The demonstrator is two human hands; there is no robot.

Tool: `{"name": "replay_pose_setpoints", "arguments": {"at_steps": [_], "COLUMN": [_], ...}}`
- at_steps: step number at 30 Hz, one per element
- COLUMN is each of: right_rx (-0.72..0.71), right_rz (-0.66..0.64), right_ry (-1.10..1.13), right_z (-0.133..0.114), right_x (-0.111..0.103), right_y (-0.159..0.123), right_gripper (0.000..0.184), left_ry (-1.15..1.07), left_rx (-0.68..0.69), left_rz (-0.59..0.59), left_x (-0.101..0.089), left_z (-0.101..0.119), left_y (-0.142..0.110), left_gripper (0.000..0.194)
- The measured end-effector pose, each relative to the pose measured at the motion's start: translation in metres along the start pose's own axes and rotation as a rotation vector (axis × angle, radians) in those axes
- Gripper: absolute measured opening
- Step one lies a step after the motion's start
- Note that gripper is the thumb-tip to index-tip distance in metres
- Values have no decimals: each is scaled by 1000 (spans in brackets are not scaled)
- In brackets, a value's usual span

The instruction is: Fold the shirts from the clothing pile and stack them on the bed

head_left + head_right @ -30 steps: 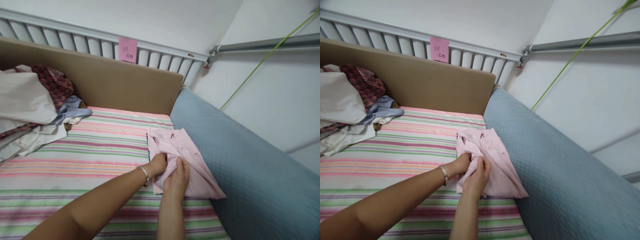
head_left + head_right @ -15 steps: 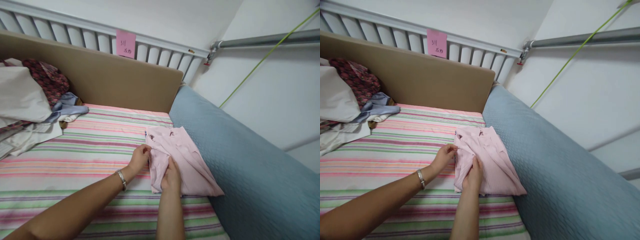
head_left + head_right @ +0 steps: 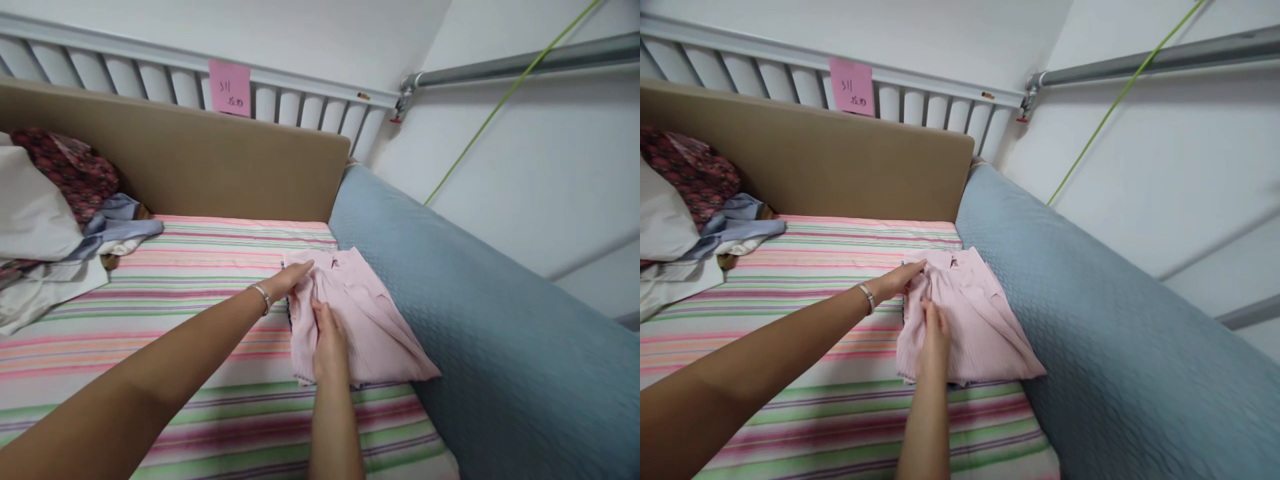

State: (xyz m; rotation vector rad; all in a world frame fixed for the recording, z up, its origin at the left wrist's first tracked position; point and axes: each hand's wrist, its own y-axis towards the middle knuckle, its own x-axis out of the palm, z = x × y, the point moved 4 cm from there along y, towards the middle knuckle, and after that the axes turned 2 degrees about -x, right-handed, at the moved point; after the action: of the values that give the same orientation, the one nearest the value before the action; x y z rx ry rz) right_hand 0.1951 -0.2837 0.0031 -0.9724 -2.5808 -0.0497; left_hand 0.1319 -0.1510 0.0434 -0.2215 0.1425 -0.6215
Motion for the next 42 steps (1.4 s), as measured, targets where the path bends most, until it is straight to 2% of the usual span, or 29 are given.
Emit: {"name": "replay_pose_setpoints", "arguments": {"at_steps": [2,4,9,12,17,20,22,23,25,26,28,31,34,37,42], "right_rx": [-22,-48,-139,-150,-92,-58,-47,-42,-11,11,29,-41,-105,-72,-55], "right_rz": [-60,-95,-15,22,58,64,101,133,197,223,274,395,507,497,484], "right_ry": [-204,-312,-456,-464,-384,-313,-234,-180,-43,37,193,311,317,270,272], "right_z": [2,1,-6,-5,-2,1,3,3,2,0,-6,-20,-25,-19,-9], "right_x": [3,4,-2,-6,-9,-11,-14,-16,-20,-22,-29,-46,-63,-69,-69], "right_y": [1,2,5,7,13,16,17,17,16,16,14,13,12,14,16], "right_gripper": [45,47,39,36,35,35,36,37,40,42,46,45,46,50,58], "left_ry": [124,259,501,608,755,813,875,911,983,1013,1083,1189,1246,1234,1168], "left_rx": [30,76,218,286,344,423,589,693,845,860,806,703,657,660,730], "left_rz": [17,44,90,145,196,298,361,346,218,138,38,12,-6,1,50], "left_x": [-2,-3,-6,-9,-8,-3,7,15,33,41,53,60,59,58,69], "left_z": [5,10,22,19,0,1,5,6,0,-6,-20,-36,-38,-24,21], "left_y": [2,4,14,24,29,11,-11,-23,-44,-50,-54,-50,-46,-48,-38], "left_gripper": [41,41,30,36,39,41,43,42,35,33,33,43,47,43,24]}}
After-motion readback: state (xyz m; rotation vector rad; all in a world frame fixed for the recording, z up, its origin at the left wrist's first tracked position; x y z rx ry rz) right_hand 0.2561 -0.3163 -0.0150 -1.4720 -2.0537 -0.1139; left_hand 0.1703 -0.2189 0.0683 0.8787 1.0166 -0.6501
